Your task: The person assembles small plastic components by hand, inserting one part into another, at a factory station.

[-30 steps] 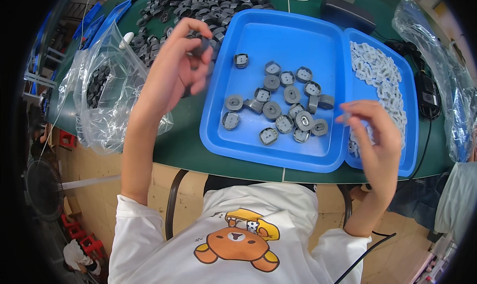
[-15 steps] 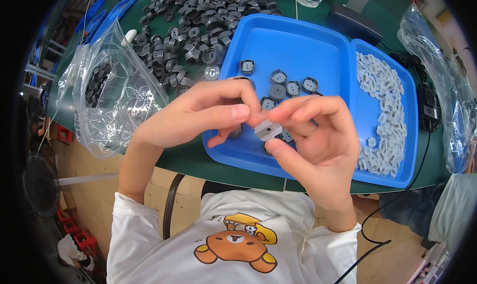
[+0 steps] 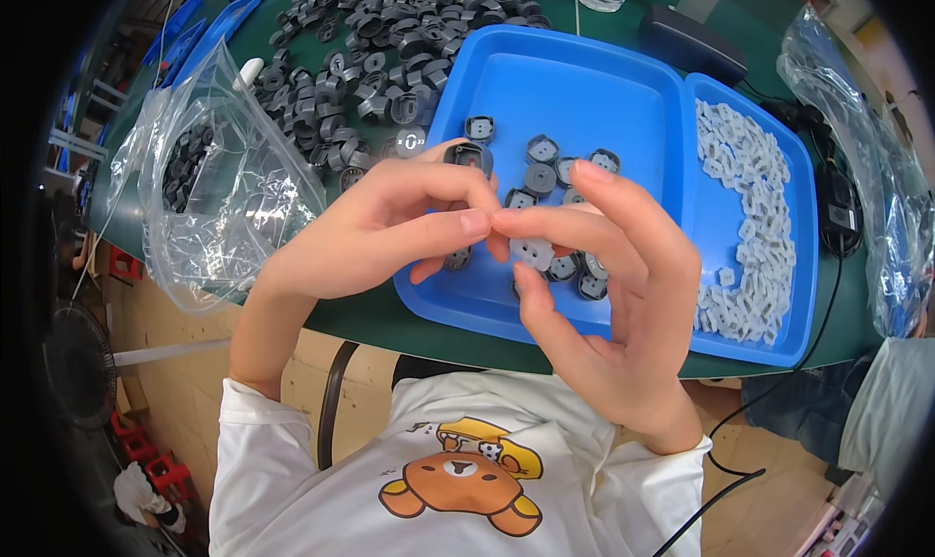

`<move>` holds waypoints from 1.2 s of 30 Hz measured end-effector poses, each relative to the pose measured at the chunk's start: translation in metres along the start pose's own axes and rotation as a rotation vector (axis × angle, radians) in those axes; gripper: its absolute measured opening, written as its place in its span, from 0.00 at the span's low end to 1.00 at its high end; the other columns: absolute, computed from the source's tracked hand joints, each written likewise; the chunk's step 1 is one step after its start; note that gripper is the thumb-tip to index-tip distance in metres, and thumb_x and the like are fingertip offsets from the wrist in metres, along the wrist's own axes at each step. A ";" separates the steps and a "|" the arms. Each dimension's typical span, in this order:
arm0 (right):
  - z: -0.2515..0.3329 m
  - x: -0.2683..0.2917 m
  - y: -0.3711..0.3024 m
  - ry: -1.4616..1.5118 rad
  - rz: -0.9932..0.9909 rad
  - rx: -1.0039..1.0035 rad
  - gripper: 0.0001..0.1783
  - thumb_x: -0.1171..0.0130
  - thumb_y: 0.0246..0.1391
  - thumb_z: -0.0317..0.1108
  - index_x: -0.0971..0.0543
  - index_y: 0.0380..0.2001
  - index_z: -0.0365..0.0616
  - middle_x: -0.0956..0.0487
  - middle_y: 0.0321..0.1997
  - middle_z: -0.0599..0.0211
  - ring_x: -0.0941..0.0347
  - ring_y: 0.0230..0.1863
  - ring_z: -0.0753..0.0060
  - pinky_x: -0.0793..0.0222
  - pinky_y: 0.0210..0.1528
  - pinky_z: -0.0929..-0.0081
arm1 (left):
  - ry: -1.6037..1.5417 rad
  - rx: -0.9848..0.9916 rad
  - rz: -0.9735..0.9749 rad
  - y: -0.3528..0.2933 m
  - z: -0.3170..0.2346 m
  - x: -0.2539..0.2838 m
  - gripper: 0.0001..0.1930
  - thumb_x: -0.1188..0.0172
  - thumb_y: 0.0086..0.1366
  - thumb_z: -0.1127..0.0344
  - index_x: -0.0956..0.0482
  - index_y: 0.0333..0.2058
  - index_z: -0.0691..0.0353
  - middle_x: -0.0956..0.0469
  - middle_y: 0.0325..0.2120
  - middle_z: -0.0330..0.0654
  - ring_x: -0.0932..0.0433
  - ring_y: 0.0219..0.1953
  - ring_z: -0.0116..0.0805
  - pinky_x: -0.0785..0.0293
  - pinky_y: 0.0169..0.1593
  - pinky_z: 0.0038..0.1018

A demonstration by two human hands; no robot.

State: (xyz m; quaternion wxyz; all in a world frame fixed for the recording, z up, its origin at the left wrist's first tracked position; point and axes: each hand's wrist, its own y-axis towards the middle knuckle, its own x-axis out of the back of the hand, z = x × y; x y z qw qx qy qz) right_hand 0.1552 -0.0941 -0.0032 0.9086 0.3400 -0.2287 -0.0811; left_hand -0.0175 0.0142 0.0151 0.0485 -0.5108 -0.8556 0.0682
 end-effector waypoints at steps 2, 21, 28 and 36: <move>0.004 0.001 0.000 -0.001 0.000 -0.033 0.41 0.39 0.39 0.13 0.45 0.58 0.37 0.22 0.39 0.51 0.26 0.40 0.67 0.34 0.46 0.73 | 0.028 -0.049 -0.026 0.001 0.003 -0.001 0.09 0.43 0.63 0.60 0.21 0.34 0.58 0.30 0.22 0.31 0.36 0.28 0.20 0.35 0.35 0.19; -0.002 -0.006 -0.005 -0.174 -0.058 0.008 0.38 0.31 0.29 0.17 0.32 0.50 0.38 0.28 0.51 0.58 0.33 0.29 0.75 0.35 0.28 0.79 | -0.092 -0.038 -0.031 0.006 0.013 -0.011 0.07 0.36 0.55 0.70 0.23 0.32 0.61 0.34 0.29 0.32 0.38 0.27 0.17 0.38 0.33 0.16; -0.010 0.011 0.003 -0.047 0.152 -0.106 0.38 0.34 0.32 0.20 0.33 0.53 0.38 0.28 0.52 0.54 0.28 0.48 0.57 0.34 0.49 0.68 | 0.156 -0.233 0.239 -0.002 0.010 -0.010 0.06 0.38 0.55 0.69 0.24 0.32 0.58 0.29 0.28 0.31 0.37 0.38 0.28 0.37 0.40 0.23; -0.014 0.010 -0.005 0.007 0.075 -0.082 0.28 0.35 0.33 0.15 0.25 0.45 0.36 0.24 0.44 0.56 0.26 0.41 0.62 0.29 0.42 0.71 | 0.142 -0.233 0.314 -0.003 0.008 -0.007 0.08 0.37 0.56 0.71 0.23 0.35 0.58 0.32 0.42 0.41 0.35 0.40 0.30 0.35 0.42 0.24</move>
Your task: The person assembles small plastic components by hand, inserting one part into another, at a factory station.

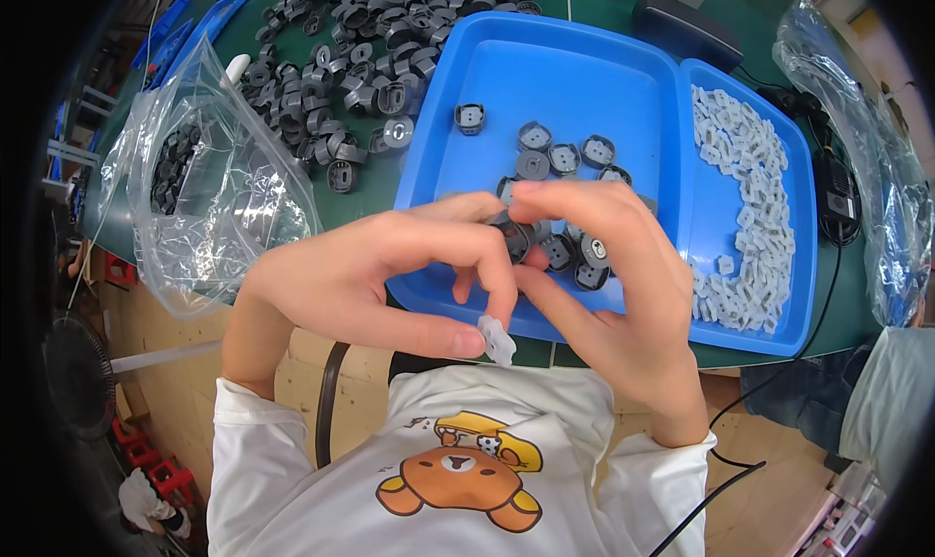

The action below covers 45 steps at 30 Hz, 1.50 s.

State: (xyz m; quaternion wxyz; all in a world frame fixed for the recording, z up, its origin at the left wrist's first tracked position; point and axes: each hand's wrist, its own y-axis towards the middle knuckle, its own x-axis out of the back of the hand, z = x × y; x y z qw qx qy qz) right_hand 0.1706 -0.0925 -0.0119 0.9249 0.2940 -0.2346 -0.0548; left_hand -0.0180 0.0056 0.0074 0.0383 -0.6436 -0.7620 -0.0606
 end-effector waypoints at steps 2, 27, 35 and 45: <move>0.001 -0.002 0.001 -0.041 -0.019 0.021 0.28 0.33 0.32 0.16 0.25 0.44 0.37 0.24 0.42 0.58 0.26 0.39 0.64 0.29 0.40 0.73 | -0.073 -0.003 -0.009 0.000 -0.002 0.003 0.07 0.38 0.56 0.74 0.23 0.34 0.61 0.32 0.42 0.40 0.33 0.42 0.30 0.34 0.43 0.24; 0.010 -0.001 0.002 0.481 -0.021 -0.480 0.25 0.42 0.43 0.12 0.34 0.46 0.35 0.26 0.44 0.54 0.29 0.33 0.81 0.32 0.35 0.84 | -0.256 0.126 -0.328 0.005 0.010 0.005 0.04 0.37 0.57 0.73 0.22 0.29 0.67 0.33 0.33 0.35 0.32 0.36 0.23 0.34 0.40 0.19; 0.001 0.001 -0.002 -0.189 0.114 -0.312 0.16 0.40 0.43 0.18 0.25 0.39 0.39 0.27 0.40 0.59 0.30 0.36 0.66 0.33 0.39 0.74 | -0.337 0.237 -0.557 0.005 0.005 0.012 0.07 0.41 0.61 0.68 0.23 0.31 0.67 0.27 0.33 0.38 0.25 0.35 0.26 0.28 0.41 0.23; 0.005 -0.018 -0.005 -0.584 0.326 -0.046 0.16 0.40 0.41 0.21 0.26 0.38 0.39 0.33 0.44 0.57 0.38 0.41 0.55 0.35 0.43 0.67 | -0.343 0.187 -0.577 0.005 0.008 0.013 0.06 0.40 0.60 0.69 0.22 0.30 0.68 0.27 0.32 0.37 0.26 0.34 0.25 0.27 0.40 0.22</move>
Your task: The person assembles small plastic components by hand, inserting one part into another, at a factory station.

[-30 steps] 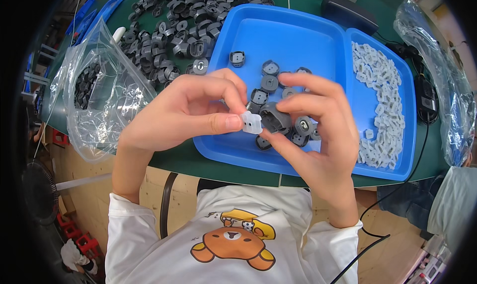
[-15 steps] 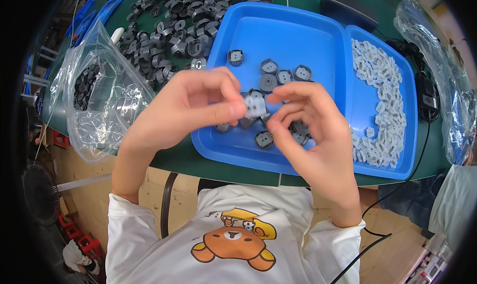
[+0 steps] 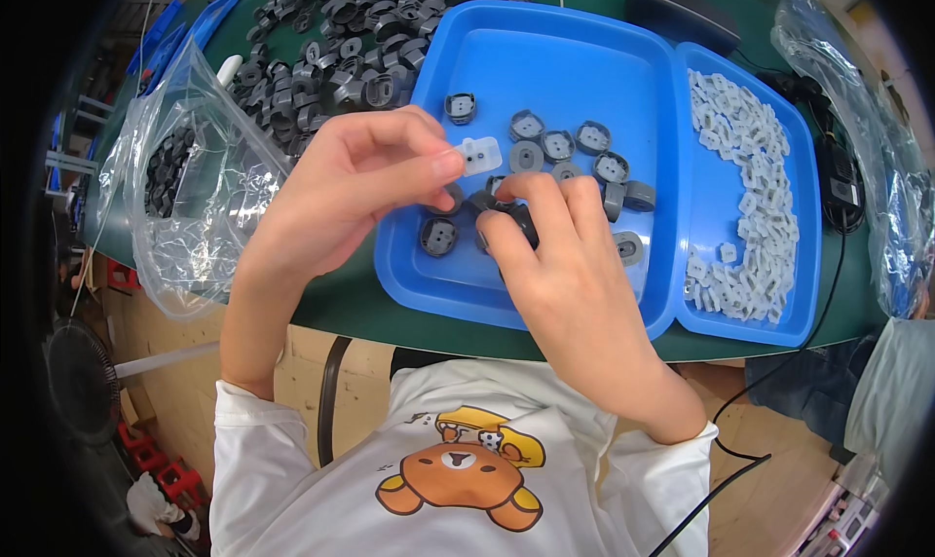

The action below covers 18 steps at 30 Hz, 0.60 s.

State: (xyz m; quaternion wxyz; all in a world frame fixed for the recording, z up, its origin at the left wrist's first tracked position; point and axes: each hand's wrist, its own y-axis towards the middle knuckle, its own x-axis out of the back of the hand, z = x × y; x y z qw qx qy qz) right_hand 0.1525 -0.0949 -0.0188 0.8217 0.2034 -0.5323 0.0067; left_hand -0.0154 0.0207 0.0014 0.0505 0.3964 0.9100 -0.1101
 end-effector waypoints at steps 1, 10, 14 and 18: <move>0.000 0.000 0.001 -0.001 -0.002 -0.001 0.15 0.41 0.42 0.21 0.27 0.37 0.38 0.32 0.44 0.58 0.38 0.41 0.55 0.35 0.43 0.67 | -0.021 0.009 0.009 0.000 -0.001 0.000 0.06 0.40 0.60 0.69 0.22 0.30 0.68 0.27 0.32 0.37 0.26 0.34 0.25 0.27 0.40 0.22; -0.002 0.003 0.001 0.316 -0.036 -0.116 0.14 0.42 0.44 0.19 0.30 0.36 0.36 0.30 0.39 0.57 0.32 0.42 0.55 0.35 0.44 0.65 | -0.088 0.081 0.085 -0.002 -0.001 0.001 0.08 0.40 0.61 0.68 0.23 0.32 0.67 0.26 0.33 0.38 0.23 0.34 0.26 0.23 0.41 0.25; -0.003 0.004 0.002 0.261 -0.068 -0.109 0.16 0.41 0.44 0.17 0.31 0.37 0.38 0.28 0.40 0.58 0.31 0.35 0.59 0.33 0.38 0.69 | -0.104 0.115 0.092 0.000 -0.001 0.000 0.07 0.41 0.62 0.68 0.23 0.33 0.67 0.25 0.32 0.38 0.23 0.35 0.26 0.23 0.44 0.27; -0.001 0.004 -0.001 0.322 -0.062 -0.177 0.14 0.43 0.48 0.19 0.34 0.38 0.37 0.28 0.44 0.54 0.30 0.42 0.51 0.33 0.42 0.64 | -0.096 0.083 0.078 0.001 0.003 -0.001 0.07 0.42 0.63 0.68 0.23 0.33 0.67 0.25 0.33 0.39 0.24 0.36 0.25 0.24 0.48 0.30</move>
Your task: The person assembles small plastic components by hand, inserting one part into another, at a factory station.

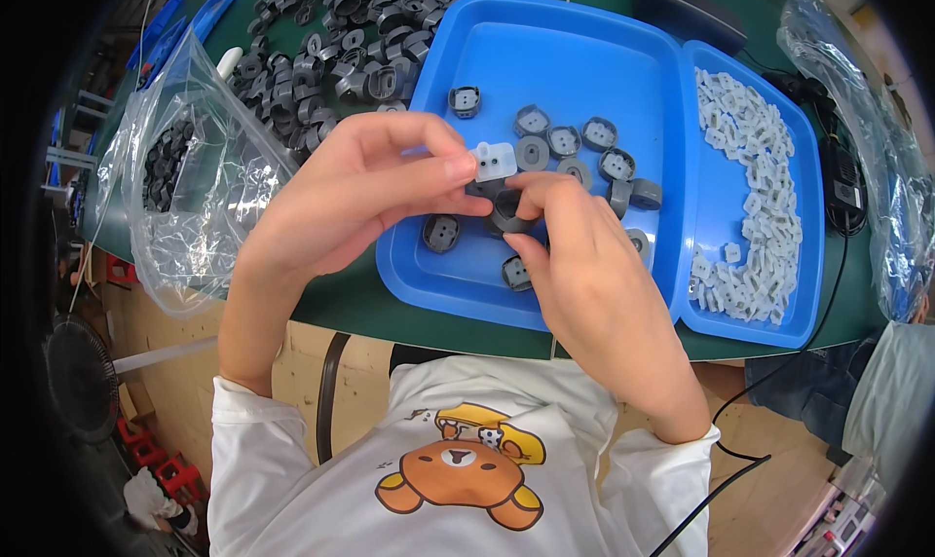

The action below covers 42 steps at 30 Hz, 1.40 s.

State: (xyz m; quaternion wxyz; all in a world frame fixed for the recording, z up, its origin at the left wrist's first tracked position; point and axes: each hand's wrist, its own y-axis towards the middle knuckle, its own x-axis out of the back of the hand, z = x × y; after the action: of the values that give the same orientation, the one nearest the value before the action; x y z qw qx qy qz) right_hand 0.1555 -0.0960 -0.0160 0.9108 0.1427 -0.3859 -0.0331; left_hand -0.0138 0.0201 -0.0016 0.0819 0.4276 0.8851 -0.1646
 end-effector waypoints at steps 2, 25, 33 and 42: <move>-0.001 0.000 0.000 0.019 -0.013 -0.003 0.14 0.44 0.49 0.19 0.34 0.38 0.37 0.27 0.44 0.54 0.29 0.41 0.51 0.32 0.41 0.64 | 0.014 -0.004 -0.007 0.001 0.001 0.001 0.07 0.43 0.63 0.69 0.24 0.34 0.67 0.25 0.33 0.39 0.24 0.37 0.25 0.24 0.49 0.31; 0.000 0.016 0.003 -0.007 -0.223 0.152 0.23 0.33 0.30 0.18 0.20 0.38 0.41 0.24 0.34 0.65 0.27 0.34 0.68 0.30 0.32 0.77 | 0.460 -0.326 0.073 0.000 0.014 -0.007 0.04 0.39 0.59 0.73 0.24 0.27 0.67 0.35 0.32 0.35 0.33 0.30 0.21 0.35 0.34 0.19; 0.003 0.011 0.005 -0.057 -0.266 0.215 0.24 0.35 0.30 0.16 0.20 0.38 0.40 0.24 0.34 0.64 0.26 0.34 0.66 0.29 0.34 0.76 | 0.427 -0.265 0.027 -0.003 0.009 -0.008 0.04 0.38 0.58 0.74 0.24 0.29 0.67 0.34 0.31 0.36 0.32 0.31 0.20 0.33 0.33 0.17; 0.014 0.012 -0.002 0.061 -0.279 0.177 0.26 0.31 0.28 0.16 0.21 0.39 0.34 0.21 0.35 0.58 0.25 0.34 0.68 0.29 0.36 0.75 | 0.093 0.053 0.125 -0.005 -0.007 -0.013 0.07 0.37 0.55 0.76 0.22 0.33 0.71 0.23 0.33 0.41 0.23 0.35 0.24 0.27 0.41 0.18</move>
State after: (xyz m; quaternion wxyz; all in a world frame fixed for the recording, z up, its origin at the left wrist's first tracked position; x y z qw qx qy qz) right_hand 0.1542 -0.1034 0.0013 0.8926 0.2754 -0.3359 -0.1206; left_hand -0.0101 0.0107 0.0101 0.0395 0.4912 0.8548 -0.1627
